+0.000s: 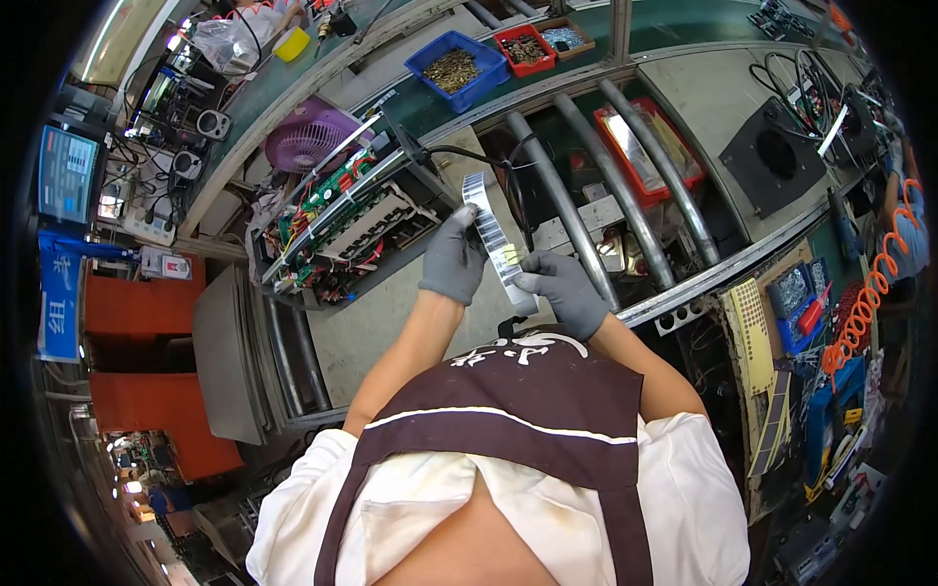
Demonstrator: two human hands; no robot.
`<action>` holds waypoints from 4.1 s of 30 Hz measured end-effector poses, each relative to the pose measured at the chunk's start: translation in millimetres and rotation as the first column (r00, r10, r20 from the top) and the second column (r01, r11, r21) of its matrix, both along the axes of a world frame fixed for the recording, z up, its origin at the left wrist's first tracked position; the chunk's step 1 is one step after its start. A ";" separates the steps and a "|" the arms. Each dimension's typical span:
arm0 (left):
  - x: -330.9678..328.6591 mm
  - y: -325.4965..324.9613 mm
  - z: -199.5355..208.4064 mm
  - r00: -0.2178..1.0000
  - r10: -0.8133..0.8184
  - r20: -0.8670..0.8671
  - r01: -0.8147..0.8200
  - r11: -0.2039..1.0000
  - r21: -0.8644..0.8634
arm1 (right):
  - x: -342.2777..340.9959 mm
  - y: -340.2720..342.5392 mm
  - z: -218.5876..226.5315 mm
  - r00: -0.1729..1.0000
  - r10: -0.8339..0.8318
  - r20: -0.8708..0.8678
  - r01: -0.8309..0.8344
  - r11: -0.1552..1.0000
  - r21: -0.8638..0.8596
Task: The person assembles internal components of an industrial electronic power unit by organizing the wiring harness and circuit boards within the electronic chassis, then applies sealant from a sealant tube to the components using a sealant gun. The person also uses pliers to manipulate the wiring harness and inspects the assembly by hand.
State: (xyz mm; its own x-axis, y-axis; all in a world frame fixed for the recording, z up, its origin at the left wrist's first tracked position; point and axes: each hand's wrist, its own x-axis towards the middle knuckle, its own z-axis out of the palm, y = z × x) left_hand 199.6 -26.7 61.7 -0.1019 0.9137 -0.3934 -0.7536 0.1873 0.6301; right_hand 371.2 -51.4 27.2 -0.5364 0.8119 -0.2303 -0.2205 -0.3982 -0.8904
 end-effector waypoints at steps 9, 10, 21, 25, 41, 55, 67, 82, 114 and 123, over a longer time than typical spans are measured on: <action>-4.1 -3.2 -7.6 0.998 0.061 0.028 -0.061 0.998 -0.018 | -0.5 -3.8 12.6 0.998 0.024 -0.062 -0.039 0.966 -0.254; -3.6 -3.4 -6.6 0.998 0.063 0.031 -0.063 0.998 -0.016 | 0.0 -3.5 8.1 0.999 0.028 -0.038 -0.035 0.979 -0.200; -1.7 -7.8 4.8 0.996 0.073 0.056 -0.073 0.997 0.002 | -10.4 -4.4 7.6 1.000 0.009 -0.030 -0.012 0.993 -0.121; -4.5 -9.1 0.9 0.996 0.052 0.076 -0.054 0.998 0.029 | -15.0 -2.9 0.7 0.999 0.007 -0.042 -0.013 0.989 -0.148; 5.3 -16.6 6.1 0.983 0.041 0.177 -0.044 0.999 0.016 | -25.0 -5.2 5.1 0.995 -0.084 0.056 0.091 0.987 -0.132; 13.5 -17.7 4.7 0.982 -0.013 0.189 0.011 1.000 0.014 | -23.0 -1.7 6.4 0.994 -0.090 0.063 0.099 0.980 -0.170; 12.4 -20.3 2.3 0.983 -0.120 0.138 0.107 0.989 0.100 | -22.2 -5.1 18.5 0.980 -0.077 0.184 0.109 0.980 -0.167; 19.0 -19.4 5.9 0.974 -0.173 0.148 0.161 0.983 0.089 | -18.5 -1.7 11.5 0.964 -0.228 0.138 0.222 0.974 0.053; 13.9 -23.7 2.5 0.993 -0.108 0.046 0.111 0.992 -0.067 | -33.4 -2.3 38.2 0.972 -0.229 0.057 0.226 0.973 0.048; 14.1 -27.3 2.5 0.994 -0.102 0.026 0.104 0.990 -0.096 | -32.9 -4.7 32.4 0.979 -0.202 0.012 0.202 0.979 -0.006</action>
State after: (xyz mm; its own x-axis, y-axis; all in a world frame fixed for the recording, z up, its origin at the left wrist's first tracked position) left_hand 213.6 -54.0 64.2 0.0000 0.8764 -0.4816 -0.7402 0.3238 0.5893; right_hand 338.4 -56.1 59.7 -0.3588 0.9016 -0.2415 -0.2876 -0.3529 -0.8904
